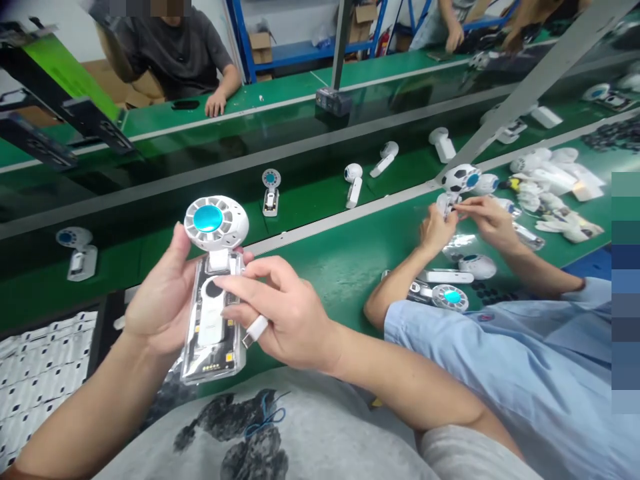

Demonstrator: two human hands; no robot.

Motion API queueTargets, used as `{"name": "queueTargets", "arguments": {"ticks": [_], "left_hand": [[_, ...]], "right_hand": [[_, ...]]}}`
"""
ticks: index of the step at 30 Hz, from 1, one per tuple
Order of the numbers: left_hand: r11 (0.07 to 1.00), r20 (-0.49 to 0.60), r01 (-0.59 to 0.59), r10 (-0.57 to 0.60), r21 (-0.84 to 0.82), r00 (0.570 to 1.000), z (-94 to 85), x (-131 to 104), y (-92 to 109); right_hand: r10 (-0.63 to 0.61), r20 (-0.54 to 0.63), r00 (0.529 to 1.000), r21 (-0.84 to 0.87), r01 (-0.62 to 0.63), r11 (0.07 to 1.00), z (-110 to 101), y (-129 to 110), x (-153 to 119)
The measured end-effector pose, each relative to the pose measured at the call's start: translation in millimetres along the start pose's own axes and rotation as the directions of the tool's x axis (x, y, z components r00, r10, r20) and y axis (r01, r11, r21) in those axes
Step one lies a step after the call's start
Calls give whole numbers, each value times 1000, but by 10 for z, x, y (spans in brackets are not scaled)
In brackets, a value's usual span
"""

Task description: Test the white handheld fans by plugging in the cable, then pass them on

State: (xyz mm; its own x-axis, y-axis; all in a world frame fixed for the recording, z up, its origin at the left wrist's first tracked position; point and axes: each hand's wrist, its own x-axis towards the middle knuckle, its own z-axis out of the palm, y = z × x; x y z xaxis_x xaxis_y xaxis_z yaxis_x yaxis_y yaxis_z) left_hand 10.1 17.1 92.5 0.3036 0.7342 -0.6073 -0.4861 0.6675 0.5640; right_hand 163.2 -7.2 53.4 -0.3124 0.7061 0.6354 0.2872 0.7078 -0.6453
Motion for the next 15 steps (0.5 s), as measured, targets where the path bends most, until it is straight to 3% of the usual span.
{"name": "queueTargets", "arguments": {"ticks": [5,7,9,11,13,15], "left_hand": [[999,-24,47,-47,-15,999,-6,89,-66],[1000,-65,28,-28,-3,998,-83,259,-132],[996,-122,-59,66,60,990,-221,572,-134],[965,-178,-185,219,188,959,-401,1014,-10],[894,-241,-277,373,353,896,-591,1520,240],[818,-299,-280,469,502,831,-758,2015,557]], "right_hand": [[-125,137,983,-280,160,947,51,94,-46],[-58,210,976,-338,128,933,86,176,-77],[134,227,965,-295,-63,954,110,288,-101],[361,199,911,-194,-325,926,99,410,-124],[520,163,838,-117,-507,854,46,514,-168],[600,137,788,-81,-595,800,-30,594,-248]]}}
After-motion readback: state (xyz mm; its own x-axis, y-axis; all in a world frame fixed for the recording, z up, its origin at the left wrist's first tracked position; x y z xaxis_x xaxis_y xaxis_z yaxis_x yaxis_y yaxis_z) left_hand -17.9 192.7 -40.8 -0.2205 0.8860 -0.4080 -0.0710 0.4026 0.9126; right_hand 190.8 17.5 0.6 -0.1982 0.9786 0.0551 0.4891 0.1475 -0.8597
